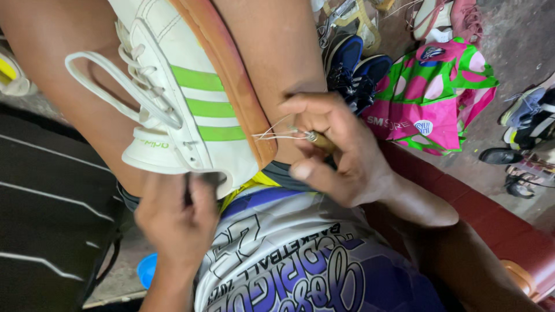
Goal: The person is sitting on the floor and sewing a white sneaker with green stripes using a needle and white thread. They repeatedly push the needle through the shoe's sole and pull the thread tight to secure the stitching.
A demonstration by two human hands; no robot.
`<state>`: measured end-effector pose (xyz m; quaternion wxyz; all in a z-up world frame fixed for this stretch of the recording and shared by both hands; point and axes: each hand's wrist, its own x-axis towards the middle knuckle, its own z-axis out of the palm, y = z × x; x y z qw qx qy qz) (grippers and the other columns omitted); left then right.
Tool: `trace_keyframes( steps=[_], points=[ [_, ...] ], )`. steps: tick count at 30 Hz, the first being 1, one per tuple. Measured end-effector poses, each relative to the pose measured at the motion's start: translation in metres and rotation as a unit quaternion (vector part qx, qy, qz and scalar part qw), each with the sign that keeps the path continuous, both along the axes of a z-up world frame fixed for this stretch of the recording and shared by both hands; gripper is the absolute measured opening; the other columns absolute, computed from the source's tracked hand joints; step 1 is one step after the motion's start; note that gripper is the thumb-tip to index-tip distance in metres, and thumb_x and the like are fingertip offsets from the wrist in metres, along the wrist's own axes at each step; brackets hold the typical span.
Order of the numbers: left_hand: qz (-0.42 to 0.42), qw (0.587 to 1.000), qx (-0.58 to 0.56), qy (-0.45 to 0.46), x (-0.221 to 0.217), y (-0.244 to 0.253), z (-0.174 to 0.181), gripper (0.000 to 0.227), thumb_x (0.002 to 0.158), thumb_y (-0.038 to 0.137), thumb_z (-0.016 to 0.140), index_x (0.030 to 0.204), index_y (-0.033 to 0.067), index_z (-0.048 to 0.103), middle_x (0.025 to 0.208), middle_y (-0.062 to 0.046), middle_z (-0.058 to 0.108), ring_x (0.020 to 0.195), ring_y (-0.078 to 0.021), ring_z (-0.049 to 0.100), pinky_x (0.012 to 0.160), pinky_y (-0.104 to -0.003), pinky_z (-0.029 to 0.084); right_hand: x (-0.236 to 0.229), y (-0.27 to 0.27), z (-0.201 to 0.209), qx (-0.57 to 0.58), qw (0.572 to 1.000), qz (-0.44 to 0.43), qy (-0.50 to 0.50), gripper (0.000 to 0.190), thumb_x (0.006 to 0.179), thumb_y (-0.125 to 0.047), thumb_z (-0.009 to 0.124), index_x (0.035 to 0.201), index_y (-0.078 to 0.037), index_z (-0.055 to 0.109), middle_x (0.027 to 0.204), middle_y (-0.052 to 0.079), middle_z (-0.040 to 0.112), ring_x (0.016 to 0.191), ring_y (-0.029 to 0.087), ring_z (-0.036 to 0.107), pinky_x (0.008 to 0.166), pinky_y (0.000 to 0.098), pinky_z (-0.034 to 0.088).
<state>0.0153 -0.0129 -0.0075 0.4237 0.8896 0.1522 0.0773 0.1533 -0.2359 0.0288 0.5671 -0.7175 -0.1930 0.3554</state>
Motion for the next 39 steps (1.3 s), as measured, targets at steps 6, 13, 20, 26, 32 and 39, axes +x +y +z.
trace_keyframes(
  steps=[6,13,20,26,32,39],
  points=[
    [-0.018,0.995,-0.086,0.036,0.017,0.005,-0.013,0.006,0.091,0.005,0.074,0.093,0.0007,0.07,0.071,-0.009,0.06,0.064,-0.0234,0.061,0.067,-0.035,0.047,-0.017,0.035,-0.019,-0.085,0.981,0.017,-0.176,0.086,0.079,-0.031,0.097,0.142,-0.002,0.045,0.106,0.002,0.065,0.066,0.002,0.052,0.056,0.0189,0.048],
    [0.165,0.95,-0.267,0.001,-0.02,0.032,-0.015,0.055,0.095,-0.004,0.075,0.061,0.0093,0.035,0.057,0.003,0.036,0.054,-0.0035,0.03,0.055,-0.022,0.024,-0.022,0.047,-0.035,-0.059,0.973,-0.018,-0.224,0.079,0.084,-0.029,0.098,0.14,-0.005,0.047,0.123,0.007,0.069,0.095,0.01,0.075,0.072,0.0206,0.065],
    [0.35,0.822,-0.448,0.023,-0.051,0.087,-0.055,0.036,0.096,0.002,0.067,0.068,0.0136,0.046,0.057,0.006,0.042,0.047,-0.001,0.036,0.045,-0.019,0.03,-0.019,0.049,-0.031,-0.043,0.988,-0.028,-0.146,0.075,0.084,-0.018,0.097,0.138,-0.005,0.046,0.122,0.009,0.071,0.099,0.01,0.068,0.078,0.0254,0.058],
    [0.072,0.995,0.055,-0.044,-0.028,0.039,-0.011,0.003,0.108,0.002,0.071,0.107,0.0027,0.068,0.106,-0.012,0.065,0.098,-0.0274,0.063,0.087,-0.034,0.052,-0.011,0.045,-0.016,-0.075,0.992,-0.016,-0.095,0.074,0.084,-0.017,0.098,0.138,-0.008,0.048,0.109,0.004,0.073,0.07,-0.001,0.046,0.063,0.0163,0.045],
    [-0.116,0.992,-0.001,0.057,0.021,0.014,-0.002,0.027,0.087,0.013,0.076,0.112,0.0032,0.074,0.108,-0.017,0.072,0.102,-0.0401,0.066,0.091,-0.051,0.049,-0.001,0.038,0.003,-0.188,0.974,0.071,-0.101,0.086,0.084,-0.028,0.091,0.15,-0.007,0.039,0.079,0.001,0.065,0.063,0.008,0.053,0.056,0.023,0.047],
    [-0.09,0.994,-0.039,0.053,0.024,0.011,-0.012,0.019,0.087,0.014,0.071,0.104,0.0067,0.075,0.102,-0.013,0.074,0.1,-0.0386,0.069,0.09,-0.05,0.049,0.024,0.021,0.032,-0.321,0.911,0.187,-0.18,0.092,0.082,-0.043,0.083,0.156,-0.016,0.036,0.114,0.012,0.069,0.085,0.02,0.074,0.068,0.0329,0.059]
  ],
)
